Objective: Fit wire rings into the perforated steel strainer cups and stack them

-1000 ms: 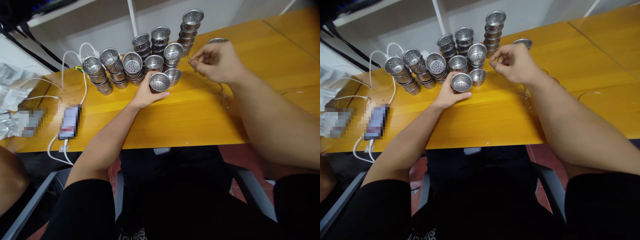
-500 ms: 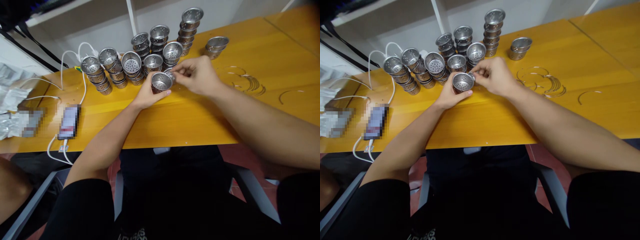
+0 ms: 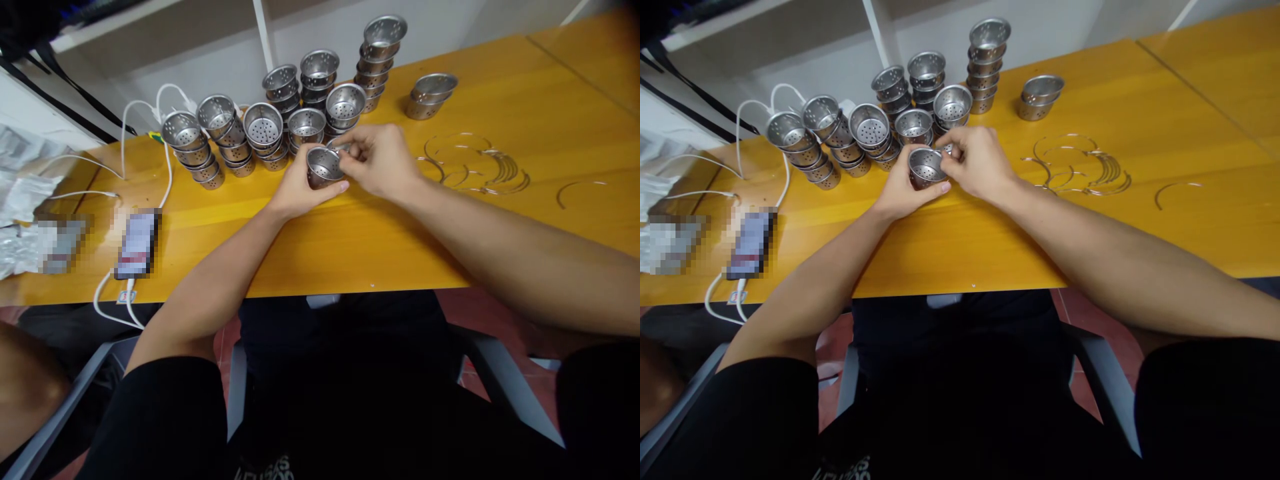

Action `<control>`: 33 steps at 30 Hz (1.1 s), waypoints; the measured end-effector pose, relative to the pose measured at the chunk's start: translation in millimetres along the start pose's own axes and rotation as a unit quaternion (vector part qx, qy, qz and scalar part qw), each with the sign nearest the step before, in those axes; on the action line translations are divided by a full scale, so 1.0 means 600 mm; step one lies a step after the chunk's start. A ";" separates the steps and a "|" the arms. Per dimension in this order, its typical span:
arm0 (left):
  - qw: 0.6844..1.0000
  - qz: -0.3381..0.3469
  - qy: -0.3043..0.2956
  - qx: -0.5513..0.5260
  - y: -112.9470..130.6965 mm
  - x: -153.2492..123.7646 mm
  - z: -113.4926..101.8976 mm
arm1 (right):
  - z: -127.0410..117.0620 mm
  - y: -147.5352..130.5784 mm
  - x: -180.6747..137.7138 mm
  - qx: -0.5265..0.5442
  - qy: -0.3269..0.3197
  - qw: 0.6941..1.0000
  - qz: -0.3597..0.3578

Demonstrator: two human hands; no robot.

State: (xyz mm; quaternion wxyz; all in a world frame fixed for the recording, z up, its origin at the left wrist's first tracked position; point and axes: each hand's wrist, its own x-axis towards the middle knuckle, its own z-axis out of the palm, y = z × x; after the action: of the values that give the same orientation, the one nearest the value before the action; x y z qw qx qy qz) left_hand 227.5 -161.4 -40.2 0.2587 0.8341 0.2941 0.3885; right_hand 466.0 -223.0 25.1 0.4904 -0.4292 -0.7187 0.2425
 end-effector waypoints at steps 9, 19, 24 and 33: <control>1.000 0.005 -0.012 -0.028 0.003 -0.001 -0.014 | -0.053 -0.012 0.013 0.216 -0.206 0.954 -0.001; 0.999 0.043 -0.030 0.014 -0.005 -0.004 -0.008 | -0.034 0.007 0.012 0.216 -0.172 0.961 0.002; 0.999 0.041 -0.025 0.014 0.001 -0.004 -0.010 | -0.029 0.007 0.011 0.215 -0.166 0.962 -0.011; 0.999 0.040 -0.030 0.004 -0.009 -0.003 -0.009 | -0.030 -0.015 0.005 0.180 -0.141 0.973 -0.012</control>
State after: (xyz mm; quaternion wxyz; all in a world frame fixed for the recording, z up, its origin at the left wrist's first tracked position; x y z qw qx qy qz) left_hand 220.5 -158.1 -41.6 0.2486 0.8575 0.2538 0.3722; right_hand 478.4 -226.5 40.8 0.4559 -0.2870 -0.7302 0.4201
